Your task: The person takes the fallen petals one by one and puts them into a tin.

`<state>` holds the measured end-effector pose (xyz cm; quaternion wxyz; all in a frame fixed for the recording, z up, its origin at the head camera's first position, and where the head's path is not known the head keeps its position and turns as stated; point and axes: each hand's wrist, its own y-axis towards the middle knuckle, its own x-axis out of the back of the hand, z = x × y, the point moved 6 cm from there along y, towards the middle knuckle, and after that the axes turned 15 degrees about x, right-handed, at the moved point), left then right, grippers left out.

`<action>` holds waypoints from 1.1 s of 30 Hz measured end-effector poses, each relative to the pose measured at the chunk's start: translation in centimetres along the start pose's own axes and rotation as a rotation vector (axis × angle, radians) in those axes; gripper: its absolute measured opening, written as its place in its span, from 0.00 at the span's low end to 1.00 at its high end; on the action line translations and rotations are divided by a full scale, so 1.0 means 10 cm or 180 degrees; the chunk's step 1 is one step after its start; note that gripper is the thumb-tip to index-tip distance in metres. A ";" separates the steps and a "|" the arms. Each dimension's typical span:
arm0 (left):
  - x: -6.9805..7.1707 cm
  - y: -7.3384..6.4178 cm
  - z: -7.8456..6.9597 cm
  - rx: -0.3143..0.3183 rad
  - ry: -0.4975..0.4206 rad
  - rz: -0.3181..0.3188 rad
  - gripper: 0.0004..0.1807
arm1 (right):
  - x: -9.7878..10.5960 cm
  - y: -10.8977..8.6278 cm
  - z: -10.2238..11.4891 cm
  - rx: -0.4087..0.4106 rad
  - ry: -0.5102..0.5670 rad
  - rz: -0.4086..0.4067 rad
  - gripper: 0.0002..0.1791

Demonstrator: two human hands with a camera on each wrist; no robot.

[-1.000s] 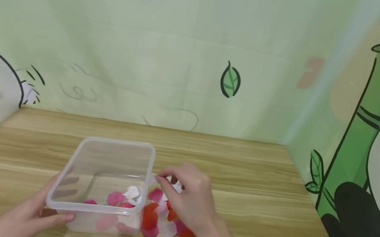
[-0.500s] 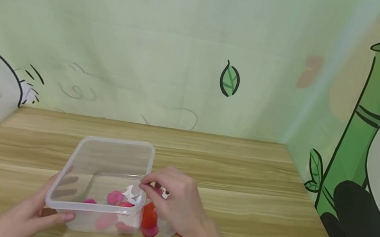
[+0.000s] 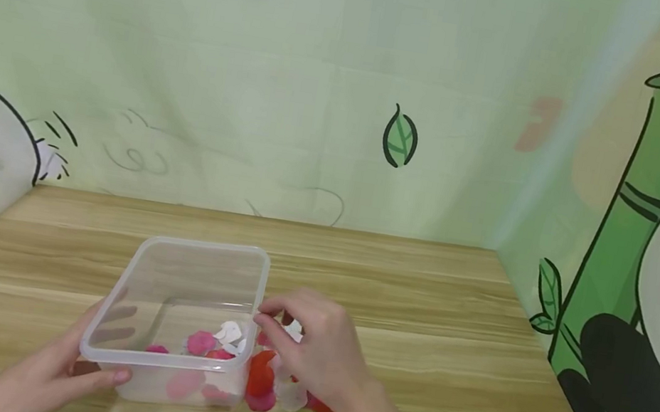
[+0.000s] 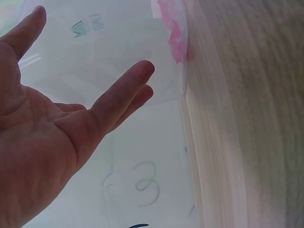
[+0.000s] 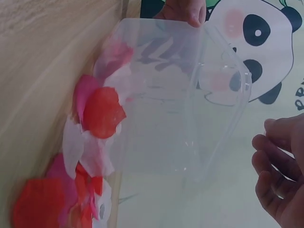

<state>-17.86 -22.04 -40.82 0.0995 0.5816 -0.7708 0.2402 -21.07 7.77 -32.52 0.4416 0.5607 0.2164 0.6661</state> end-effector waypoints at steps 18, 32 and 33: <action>0.01 0.00 0.01 0.0017 0.0067 -0.0044 0.55 | -0.18 -0.40 -0.33 -0.1004 -0.0566 0.1971 0.08; 0.00 -0.01 -0.01 -0.0107 0.0069 -0.0071 0.56 | -0.43 -0.60 -0.34 -0.1101 -0.0396 0.2445 0.18; 0.00 -0.01 -0.01 -0.0108 0.0062 -0.0075 0.56 | -0.44 -0.61 -0.35 -0.1092 -0.0412 0.2452 0.19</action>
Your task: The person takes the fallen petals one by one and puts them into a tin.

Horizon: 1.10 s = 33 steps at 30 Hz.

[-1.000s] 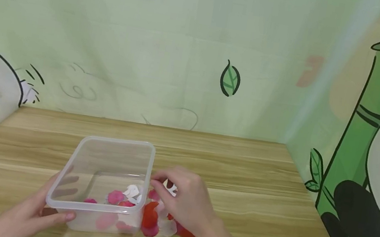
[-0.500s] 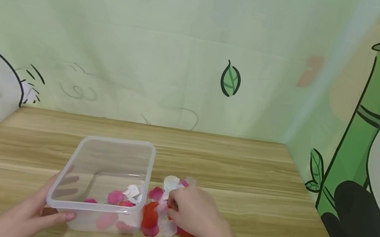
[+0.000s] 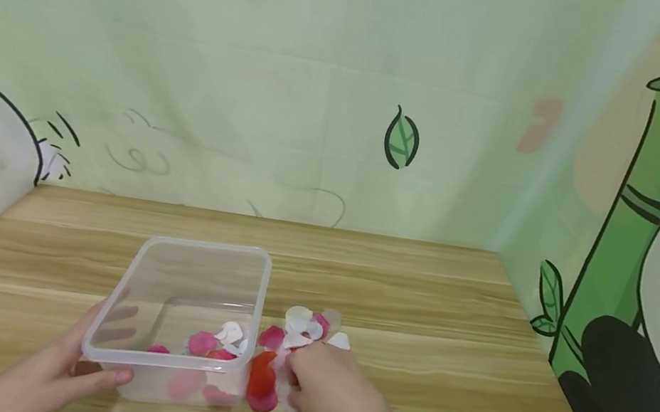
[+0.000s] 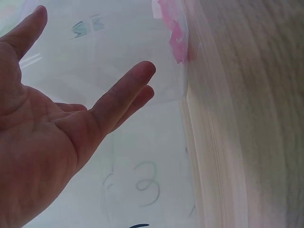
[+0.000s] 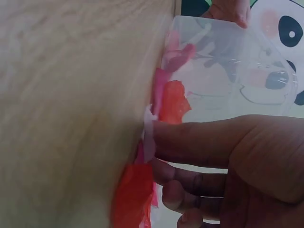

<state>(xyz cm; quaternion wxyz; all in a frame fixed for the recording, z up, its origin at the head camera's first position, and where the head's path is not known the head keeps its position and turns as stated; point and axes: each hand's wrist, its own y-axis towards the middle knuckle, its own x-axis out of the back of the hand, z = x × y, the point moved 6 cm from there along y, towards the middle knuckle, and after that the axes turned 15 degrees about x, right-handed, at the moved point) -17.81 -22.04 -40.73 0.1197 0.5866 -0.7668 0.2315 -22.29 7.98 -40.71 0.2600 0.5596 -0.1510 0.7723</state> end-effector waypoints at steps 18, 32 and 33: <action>-0.01 0.00 -0.01 -0.0017 -0.0018 -0.0029 0.57 | 0.26 -0.04 -0.08 -0.0186 -0.0025 -0.0407 0.09; -0.01 0.00 0.00 0.0003 -0.0034 0.0033 0.56 | 0.51 -0.03 0.04 -0.0216 0.0031 -0.1105 0.06; -0.01 0.00 0.00 0.0003 -0.0026 0.0023 0.56 | 0.53 -0.03 0.05 -0.0225 0.0039 -0.1205 0.06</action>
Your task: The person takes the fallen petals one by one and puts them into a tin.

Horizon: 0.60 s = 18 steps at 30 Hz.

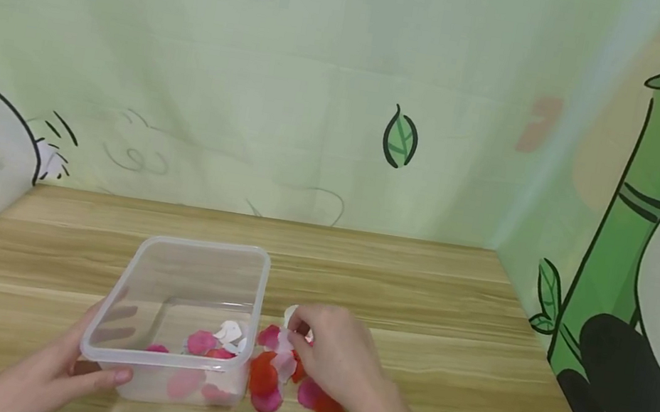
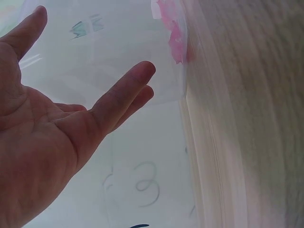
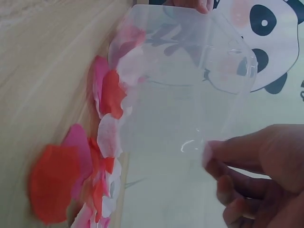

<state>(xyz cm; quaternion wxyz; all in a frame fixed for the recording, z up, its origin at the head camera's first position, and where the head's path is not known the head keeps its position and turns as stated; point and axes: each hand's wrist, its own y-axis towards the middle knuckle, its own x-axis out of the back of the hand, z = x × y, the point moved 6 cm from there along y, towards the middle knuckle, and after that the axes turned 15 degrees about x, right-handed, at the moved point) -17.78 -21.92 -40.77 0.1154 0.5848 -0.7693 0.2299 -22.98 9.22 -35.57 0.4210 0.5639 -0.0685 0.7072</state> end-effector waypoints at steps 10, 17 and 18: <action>0.01 0.02 0.01 0.0092 -0.0007 0.0039 0.55 | 0.18 0.04 0.15 0.0467 0.0014 -0.0911 0.09; 0.02 0.03 0.01 0.0142 0.0007 0.0056 0.55 | 0.21 0.06 0.27 0.0621 0.0094 -0.1250 0.10; 0.02 0.03 0.01 0.0146 0.0006 0.0063 0.55 | 0.20 0.05 0.28 0.0625 0.0124 -0.1276 0.10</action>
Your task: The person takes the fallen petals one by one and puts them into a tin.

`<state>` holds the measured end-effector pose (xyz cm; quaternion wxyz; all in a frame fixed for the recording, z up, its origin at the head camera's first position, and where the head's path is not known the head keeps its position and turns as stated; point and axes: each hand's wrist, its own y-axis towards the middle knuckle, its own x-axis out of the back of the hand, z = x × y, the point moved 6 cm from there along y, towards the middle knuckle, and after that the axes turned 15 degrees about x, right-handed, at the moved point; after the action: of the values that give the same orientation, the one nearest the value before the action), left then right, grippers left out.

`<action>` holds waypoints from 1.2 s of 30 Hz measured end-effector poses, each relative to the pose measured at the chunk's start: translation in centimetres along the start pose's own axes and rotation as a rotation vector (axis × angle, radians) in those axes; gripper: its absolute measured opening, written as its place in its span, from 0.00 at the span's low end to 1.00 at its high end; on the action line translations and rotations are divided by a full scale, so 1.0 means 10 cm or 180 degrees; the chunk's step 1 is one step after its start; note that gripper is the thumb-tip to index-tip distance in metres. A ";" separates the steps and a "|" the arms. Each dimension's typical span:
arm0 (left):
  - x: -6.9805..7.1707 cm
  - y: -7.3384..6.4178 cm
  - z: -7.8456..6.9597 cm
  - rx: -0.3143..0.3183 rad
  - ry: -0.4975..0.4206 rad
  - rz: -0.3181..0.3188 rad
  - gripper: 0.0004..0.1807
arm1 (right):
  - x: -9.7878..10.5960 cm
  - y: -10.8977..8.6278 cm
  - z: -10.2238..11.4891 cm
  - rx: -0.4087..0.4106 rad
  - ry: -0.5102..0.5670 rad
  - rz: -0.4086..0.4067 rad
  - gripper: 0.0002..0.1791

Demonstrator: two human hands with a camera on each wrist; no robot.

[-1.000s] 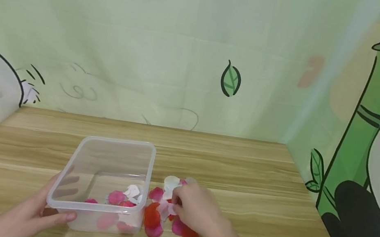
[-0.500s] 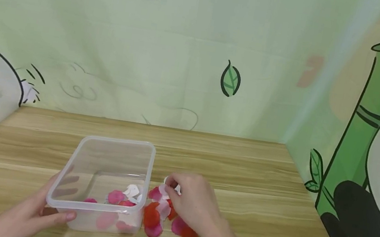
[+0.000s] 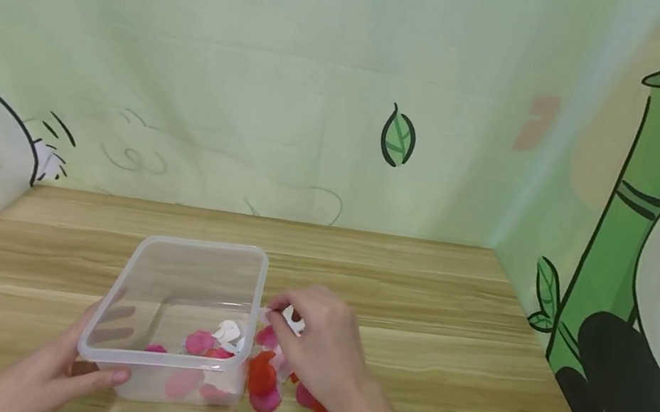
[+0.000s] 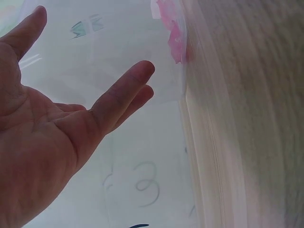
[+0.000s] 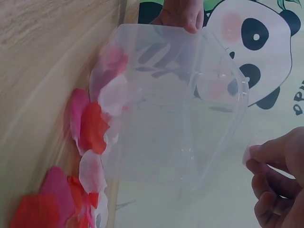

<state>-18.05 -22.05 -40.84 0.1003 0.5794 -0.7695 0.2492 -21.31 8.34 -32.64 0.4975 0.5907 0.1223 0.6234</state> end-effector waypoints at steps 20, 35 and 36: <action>-0.01 -0.01 0.00 -0.0058 -0.0032 0.0006 0.56 | -0.18 0.03 0.18 0.0334 0.0749 0.0028 0.11; -0.03 -0.01 -0.02 -0.0286 -0.0057 -0.0040 0.55 | -0.08 0.00 0.02 0.0120 0.0366 0.0121 0.10; -0.03 -0.01 -0.01 -0.0258 -0.0056 -0.0033 0.55 | -0.09 -0.01 0.00 0.0047 0.0312 0.0190 0.11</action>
<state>-17.87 -21.77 -40.81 0.1182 0.5810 -0.7768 0.2121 -21.49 7.73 -33.23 0.4677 0.5665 0.1333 0.6652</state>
